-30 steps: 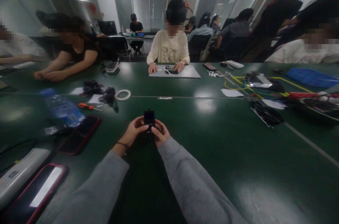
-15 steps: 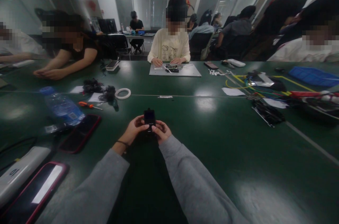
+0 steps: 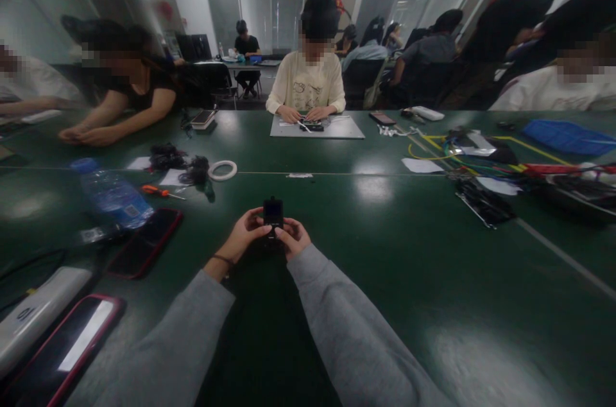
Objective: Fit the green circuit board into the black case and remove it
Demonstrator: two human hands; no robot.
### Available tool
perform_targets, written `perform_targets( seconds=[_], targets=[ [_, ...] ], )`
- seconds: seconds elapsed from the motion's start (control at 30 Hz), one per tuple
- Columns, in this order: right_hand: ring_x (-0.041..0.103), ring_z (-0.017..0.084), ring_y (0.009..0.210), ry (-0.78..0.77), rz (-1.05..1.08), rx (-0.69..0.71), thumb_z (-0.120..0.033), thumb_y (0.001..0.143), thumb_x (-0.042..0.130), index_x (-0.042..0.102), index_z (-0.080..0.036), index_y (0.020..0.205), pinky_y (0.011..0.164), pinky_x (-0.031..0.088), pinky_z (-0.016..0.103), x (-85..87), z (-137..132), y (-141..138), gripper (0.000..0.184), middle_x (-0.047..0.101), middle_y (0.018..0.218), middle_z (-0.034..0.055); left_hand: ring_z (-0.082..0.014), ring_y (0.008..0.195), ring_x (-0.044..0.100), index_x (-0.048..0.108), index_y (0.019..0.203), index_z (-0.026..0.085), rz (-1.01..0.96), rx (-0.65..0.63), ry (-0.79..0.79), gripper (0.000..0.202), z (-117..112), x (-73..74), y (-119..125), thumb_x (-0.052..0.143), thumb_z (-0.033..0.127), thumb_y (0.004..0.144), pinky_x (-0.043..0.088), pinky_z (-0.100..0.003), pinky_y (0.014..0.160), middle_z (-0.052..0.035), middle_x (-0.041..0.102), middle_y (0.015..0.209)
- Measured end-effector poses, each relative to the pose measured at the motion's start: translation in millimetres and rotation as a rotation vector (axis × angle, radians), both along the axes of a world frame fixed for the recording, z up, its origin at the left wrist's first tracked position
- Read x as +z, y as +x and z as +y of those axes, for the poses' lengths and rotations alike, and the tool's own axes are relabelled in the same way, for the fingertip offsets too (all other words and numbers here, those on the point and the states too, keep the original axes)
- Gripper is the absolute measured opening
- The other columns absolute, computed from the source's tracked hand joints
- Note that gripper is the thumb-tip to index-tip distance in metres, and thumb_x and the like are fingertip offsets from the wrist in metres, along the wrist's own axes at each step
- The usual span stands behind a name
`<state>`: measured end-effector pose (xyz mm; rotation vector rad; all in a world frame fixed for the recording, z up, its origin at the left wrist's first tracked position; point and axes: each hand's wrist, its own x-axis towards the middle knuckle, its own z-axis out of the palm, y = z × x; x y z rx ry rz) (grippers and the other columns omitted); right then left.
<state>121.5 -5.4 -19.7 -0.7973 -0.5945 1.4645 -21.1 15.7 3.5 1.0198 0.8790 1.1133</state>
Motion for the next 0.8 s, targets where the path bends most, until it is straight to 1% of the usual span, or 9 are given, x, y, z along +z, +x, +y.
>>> perform_targets(
  seconds=[0.2,0.53,0.67,0.8],
  targets=[
    [0.061,0.017,0.078,0.016,-0.040,-0.019,-0.028,0.052,0.083,0.052,-0.021,0.092,0.071,0.050,0.031,-2.5,0.8,-1.4,0.052,0.064,0.081,0.0004,-0.0143,0.082,0.057,0.046,0.116,0.015,0.001,-0.029,0.008,0.065,0.6,-1.1,-0.5,0.076,0.026,0.060,0.042,-0.033,0.082,-0.0018,0.059,0.084],
    [0.062,0.018,0.078,-0.001,-0.031,-0.030,-0.028,0.052,0.083,0.051,-0.020,0.091,0.069,0.050,0.032,1.1,-0.6,-1.9,0.051,0.064,0.081,0.0006,-0.0132,0.081,0.055,0.045,0.118,0.015,0.012,-0.036,-0.012,0.064,-1.5,6.0,0.0,0.075,0.026,0.062,0.042,-0.032,0.081,-0.0010,0.056,0.083],
    [0.062,0.018,0.076,-0.013,-0.019,-0.016,-0.027,0.052,0.083,0.051,-0.020,0.091,0.067,0.050,0.030,1.7,-0.6,-2.1,0.051,0.064,0.081,0.0003,-0.0137,0.083,0.055,0.045,0.119,0.016,0.015,-0.040,0.000,0.065,-0.1,3.7,-0.6,0.075,0.026,0.061,0.041,-0.032,0.082,-0.0012,0.056,0.084],
    [0.061,0.016,0.074,0.000,-0.007,-0.025,-0.026,0.051,0.083,0.052,-0.020,0.090,0.067,0.050,0.029,2.1,-0.5,-2.9,0.050,0.064,0.079,-0.0005,-0.0133,0.082,0.055,0.045,0.119,0.016,0.011,-0.049,0.018,0.065,1.4,0.1,-1.1,0.075,0.027,0.062,0.041,-0.031,0.081,-0.0011,0.055,0.084]
  ],
)
